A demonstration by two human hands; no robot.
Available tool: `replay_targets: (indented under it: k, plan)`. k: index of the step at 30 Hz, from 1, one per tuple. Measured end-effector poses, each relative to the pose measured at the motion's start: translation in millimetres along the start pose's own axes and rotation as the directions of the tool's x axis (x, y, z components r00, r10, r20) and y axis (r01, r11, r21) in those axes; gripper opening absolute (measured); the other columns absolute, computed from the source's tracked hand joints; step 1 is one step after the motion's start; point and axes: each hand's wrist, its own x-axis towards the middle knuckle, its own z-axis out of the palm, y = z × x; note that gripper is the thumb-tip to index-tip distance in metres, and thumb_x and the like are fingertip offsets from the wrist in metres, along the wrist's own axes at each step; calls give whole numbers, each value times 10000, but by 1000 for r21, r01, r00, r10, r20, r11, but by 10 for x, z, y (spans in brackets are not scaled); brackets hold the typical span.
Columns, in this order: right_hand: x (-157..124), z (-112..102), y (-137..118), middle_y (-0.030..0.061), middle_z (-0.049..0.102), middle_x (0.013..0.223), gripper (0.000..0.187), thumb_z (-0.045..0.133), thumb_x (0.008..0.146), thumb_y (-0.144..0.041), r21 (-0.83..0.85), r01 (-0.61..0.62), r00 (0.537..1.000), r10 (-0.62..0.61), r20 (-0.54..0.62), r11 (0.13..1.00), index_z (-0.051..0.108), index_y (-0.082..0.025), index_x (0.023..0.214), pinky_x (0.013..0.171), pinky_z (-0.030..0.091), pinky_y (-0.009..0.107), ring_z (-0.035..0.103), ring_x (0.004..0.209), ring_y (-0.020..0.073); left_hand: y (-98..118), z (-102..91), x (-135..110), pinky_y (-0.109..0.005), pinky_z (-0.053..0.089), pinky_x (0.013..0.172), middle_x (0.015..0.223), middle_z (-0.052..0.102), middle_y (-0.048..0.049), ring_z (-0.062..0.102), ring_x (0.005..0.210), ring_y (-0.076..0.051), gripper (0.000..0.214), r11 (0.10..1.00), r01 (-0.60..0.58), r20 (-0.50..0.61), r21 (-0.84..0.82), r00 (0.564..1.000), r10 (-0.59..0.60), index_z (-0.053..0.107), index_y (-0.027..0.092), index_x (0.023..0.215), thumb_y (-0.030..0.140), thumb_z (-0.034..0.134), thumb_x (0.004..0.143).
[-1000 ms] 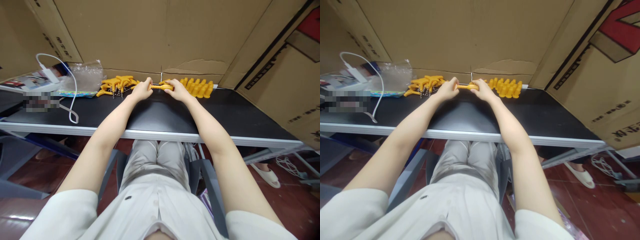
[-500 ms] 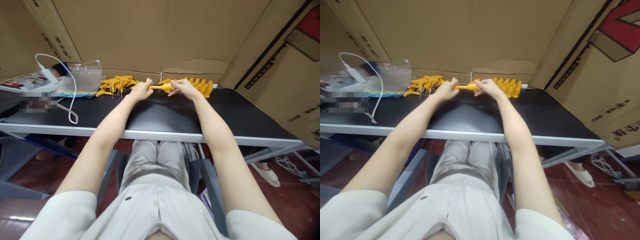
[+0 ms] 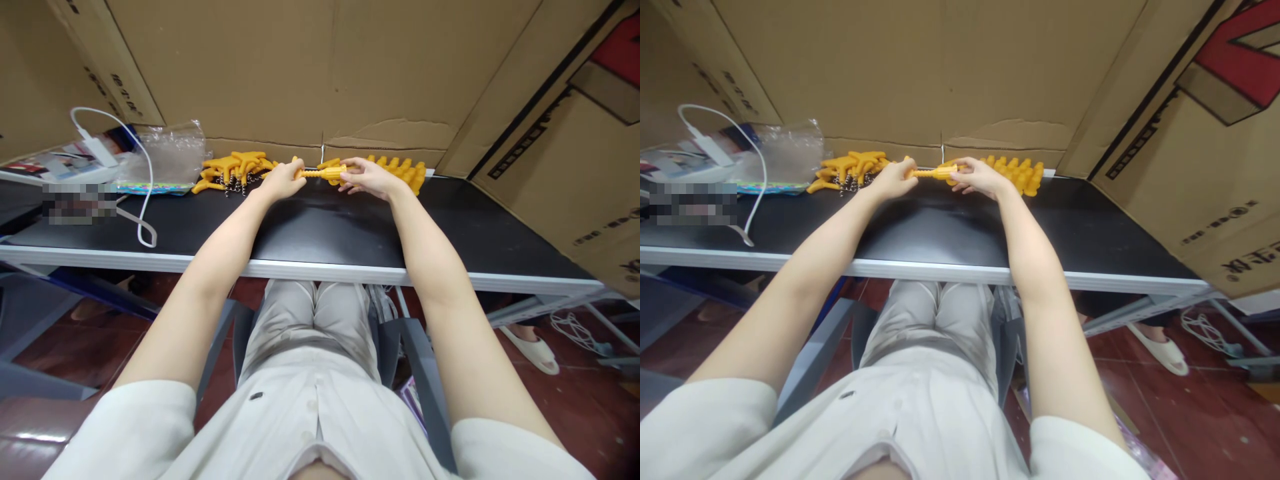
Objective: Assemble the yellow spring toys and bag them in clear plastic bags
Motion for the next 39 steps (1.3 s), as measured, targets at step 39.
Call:
replay_targets:
  k: [39]
  plan:
    - [100, 75, 7, 90, 762, 697, 720, 565, 1022, -857, -35, -170, 985, 171, 34, 985, 707, -167, 874, 437, 461, 237, 655, 462, 144, 41, -64, -10, -468, 535, 1051, 1139, 808, -113, 753, 1167, -375, 459, 996, 9, -33, 93, 999, -6, 721, 257, 1348, 267, 595, 907]
